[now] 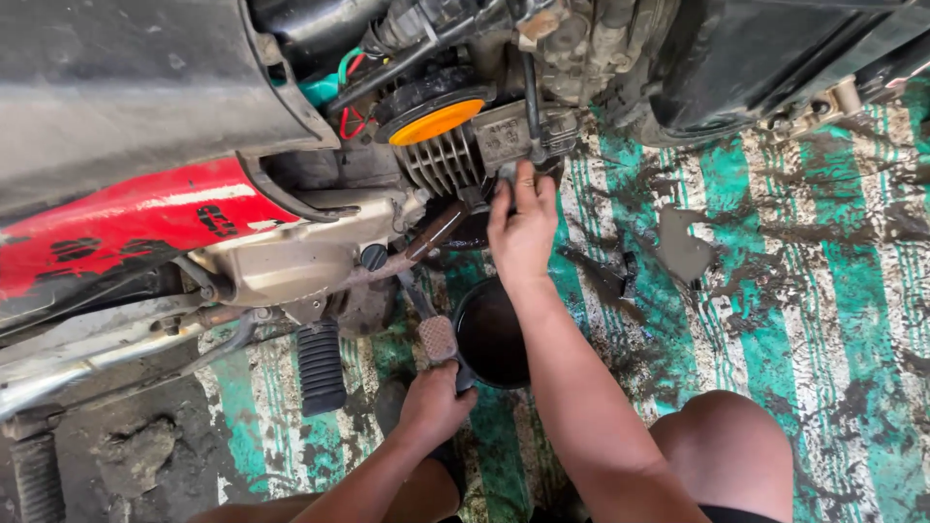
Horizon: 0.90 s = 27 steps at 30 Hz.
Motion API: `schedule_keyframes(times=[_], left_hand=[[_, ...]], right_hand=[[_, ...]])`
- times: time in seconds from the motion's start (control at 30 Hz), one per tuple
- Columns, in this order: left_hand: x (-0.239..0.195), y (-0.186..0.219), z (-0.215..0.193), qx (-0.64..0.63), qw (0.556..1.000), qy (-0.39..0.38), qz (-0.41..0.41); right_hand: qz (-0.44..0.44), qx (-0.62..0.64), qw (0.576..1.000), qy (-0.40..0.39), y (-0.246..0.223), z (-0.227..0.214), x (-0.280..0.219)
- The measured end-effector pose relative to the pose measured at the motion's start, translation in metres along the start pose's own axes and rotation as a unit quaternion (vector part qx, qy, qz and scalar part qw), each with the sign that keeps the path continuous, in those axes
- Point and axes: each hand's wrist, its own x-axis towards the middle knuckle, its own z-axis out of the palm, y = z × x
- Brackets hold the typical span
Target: The person sits on a mat next to a red motorcycle and uses a cloth to wipe the engine area. They dip the cloth into a black container of liquid repeatedly to clean the engine casing and surrounding parts.
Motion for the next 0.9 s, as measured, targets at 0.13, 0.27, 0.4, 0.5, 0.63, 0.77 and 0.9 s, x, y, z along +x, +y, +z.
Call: schedule_keyframes(times=[0.13, 0.27, 0.4, 0.5, 0.63, 0.77, 0.9], left_hand=[[-0.011, 0.011, -0.006, -0.011, 1.0, -0.02, -0.008], [-0.002, 0.012, -0.014, -0.011, 1.0, -0.013, 0.015], [0.001, 0.006, -0.003, -0.001, 1.0, 0.005, 0.025], [0.009, 0.008, 0.002, -0.016, 0.999, 0.015, 0.041], [0.0, 0.021, -0.011, -0.044, 0.998, 0.003, 0.034], [0.001, 0.02, -0.009, -0.028, 0.999, 0.023, 0.037], [-0.001, 0.017, -0.012, -0.049, 0.996, 0.037, 0.061]], right_hand=[[0.079, 0.095, 0.972, -0.198, -0.016, -0.049, 0.022], [-0.108, -0.172, 0.959, -0.197, -0.022, -0.064, 0.041], [-0.046, 0.013, 0.975, -0.218, -0.03, -0.036, 0.016], [-0.144, -0.173, 0.934, -0.278, -0.02, -0.062, 0.039], [-0.177, -0.375, 0.869, -0.27, -0.024, -0.078, 0.05], [-0.055, -0.145, 0.956, -0.251, -0.051, -0.052, 0.022], [-0.078, -0.451, 0.781, -0.424, -0.037, -0.062, 0.05]])
